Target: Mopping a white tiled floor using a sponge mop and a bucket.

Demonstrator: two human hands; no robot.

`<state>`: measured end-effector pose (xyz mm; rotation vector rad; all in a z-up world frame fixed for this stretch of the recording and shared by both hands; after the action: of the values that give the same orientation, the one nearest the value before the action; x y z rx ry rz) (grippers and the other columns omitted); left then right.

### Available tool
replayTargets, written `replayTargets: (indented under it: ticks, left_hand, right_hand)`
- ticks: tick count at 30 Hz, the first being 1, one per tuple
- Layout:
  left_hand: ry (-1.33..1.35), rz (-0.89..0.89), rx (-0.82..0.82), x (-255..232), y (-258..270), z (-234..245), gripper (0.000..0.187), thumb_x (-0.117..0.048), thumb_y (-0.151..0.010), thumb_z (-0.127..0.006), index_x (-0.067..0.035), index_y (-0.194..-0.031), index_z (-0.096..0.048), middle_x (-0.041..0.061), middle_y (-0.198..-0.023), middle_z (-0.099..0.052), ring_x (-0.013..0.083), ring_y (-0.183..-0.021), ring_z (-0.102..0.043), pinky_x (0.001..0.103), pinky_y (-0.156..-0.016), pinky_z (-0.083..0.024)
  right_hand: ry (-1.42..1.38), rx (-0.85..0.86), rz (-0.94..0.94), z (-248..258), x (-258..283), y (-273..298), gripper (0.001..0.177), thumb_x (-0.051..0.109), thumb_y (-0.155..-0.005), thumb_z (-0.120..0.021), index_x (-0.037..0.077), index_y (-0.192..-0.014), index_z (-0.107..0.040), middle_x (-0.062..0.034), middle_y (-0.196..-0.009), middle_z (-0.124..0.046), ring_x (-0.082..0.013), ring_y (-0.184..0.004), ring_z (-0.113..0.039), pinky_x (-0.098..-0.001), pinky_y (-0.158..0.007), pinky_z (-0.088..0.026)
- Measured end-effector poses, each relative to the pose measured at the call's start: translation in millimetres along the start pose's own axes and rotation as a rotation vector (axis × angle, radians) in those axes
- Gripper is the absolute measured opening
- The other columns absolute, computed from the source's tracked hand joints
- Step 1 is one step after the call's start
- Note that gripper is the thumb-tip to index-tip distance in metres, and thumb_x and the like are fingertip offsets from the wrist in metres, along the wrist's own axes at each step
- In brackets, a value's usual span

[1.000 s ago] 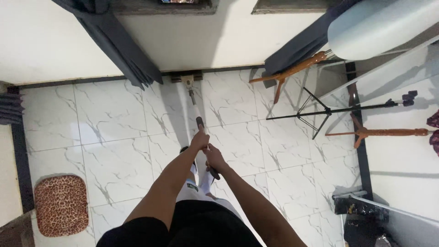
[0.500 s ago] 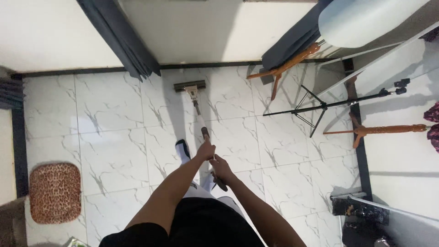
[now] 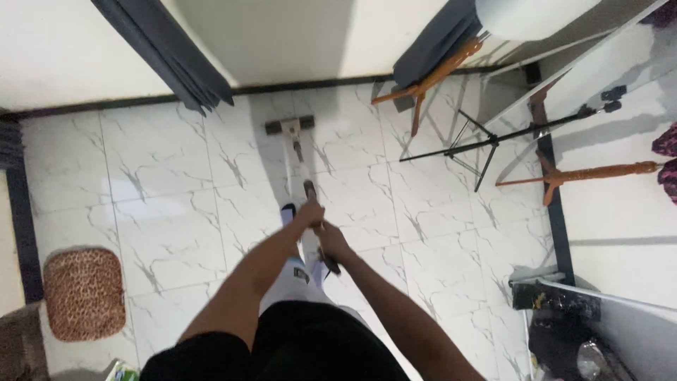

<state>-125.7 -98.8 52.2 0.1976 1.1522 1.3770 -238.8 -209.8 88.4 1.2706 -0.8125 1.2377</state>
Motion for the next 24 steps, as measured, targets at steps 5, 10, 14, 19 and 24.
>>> replayTargets:
  ticks: [5, 10, 14, 19, 24]
  left_hand:
    - [0.161, 0.080, 0.020, 0.7, -55.3, 54.4, 0.092, -0.030, -0.100, -0.052, -0.002, -0.165, 0.007, 0.029, -0.104, -0.075, 0.0386, -0.084, -0.073, 0.048, -0.073, -0.059]
    - [0.009, -0.014, -0.117, 47.0, -146.4, 65.1, 0.093, -0.033, -0.099, -0.057, 0.000, -0.163, 0.000, 0.028, -0.110, -0.072, 0.0399, -0.091, -0.072, 0.049, -0.078, -0.058]
    - [0.078, 0.013, -0.068, 36.4, -142.5, 83.8, 0.092, -0.029, -0.097, -0.056, -0.002, -0.166, -0.002, 0.030, -0.111, -0.073, 0.0421, -0.090, -0.072, 0.051, -0.080, -0.058]
    - [0.095, -0.038, -0.079, 16.7, -116.6, 61.3, 0.093, -0.036, -0.098, -0.054, -0.002, -0.162, 0.005, 0.029, -0.111, -0.069, 0.0433, -0.091, -0.070, 0.052, -0.079, -0.056]
    - [0.007, -0.169, -0.104, 16.0, -88.9, -19.1, 0.104, -0.034, -0.098, -0.058, 0.018, -0.156, 0.011, 0.034, -0.100, -0.073, 0.0425, -0.089, -0.072, 0.049, -0.079, -0.056]
  right_hand:
    - [0.035, -0.008, -0.507, -15.5, 56.2, -77.5, 0.036, 0.028, -0.102, -0.055, -0.002, -0.121, -0.059, -0.0171, -0.081, -0.068, -0.0226, -0.055, -0.064, -0.0384, -0.044, -0.050]
    - [-0.054, -0.027, -0.529, -26.6, 101.8, -122.7, 0.037, 0.033, -0.102, -0.056, 0.002, -0.122, -0.058, -0.0142, -0.081, -0.065, -0.0228, -0.057, -0.064, -0.0378, -0.044, -0.053]
    - [-0.134, -0.012, -0.540, -22.5, 102.0, -135.6, 0.035, 0.029, -0.100, -0.054, 0.006, -0.125, -0.058, -0.0120, -0.078, -0.060, -0.0217, -0.057, -0.062, -0.0403, -0.040, -0.055]
    - [-0.192, -0.004, -0.554, -1.5, 100.4, -103.7, 0.035, 0.027, -0.101, -0.052, 0.006, -0.129, -0.057, -0.0099, -0.073, -0.055, -0.0203, -0.051, -0.056, -0.0385, -0.041, -0.053]
    - [-0.183, -0.006, -0.526, 19.3, 85.0, -26.2, 0.038, 0.028, -0.102, -0.055, 0.007, -0.132, -0.061, -0.0076, -0.069, -0.060, -0.0160, -0.050, -0.056, -0.0332, -0.043, -0.051]
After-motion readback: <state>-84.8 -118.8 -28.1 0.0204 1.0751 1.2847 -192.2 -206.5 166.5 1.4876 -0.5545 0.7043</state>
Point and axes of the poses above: each hand's wrist, its own y-axis away from the middle knuckle, its own z-axis out of the back of the hand, x = y × z, the point moved 2 cm from there along -y, towards the middle knuckle
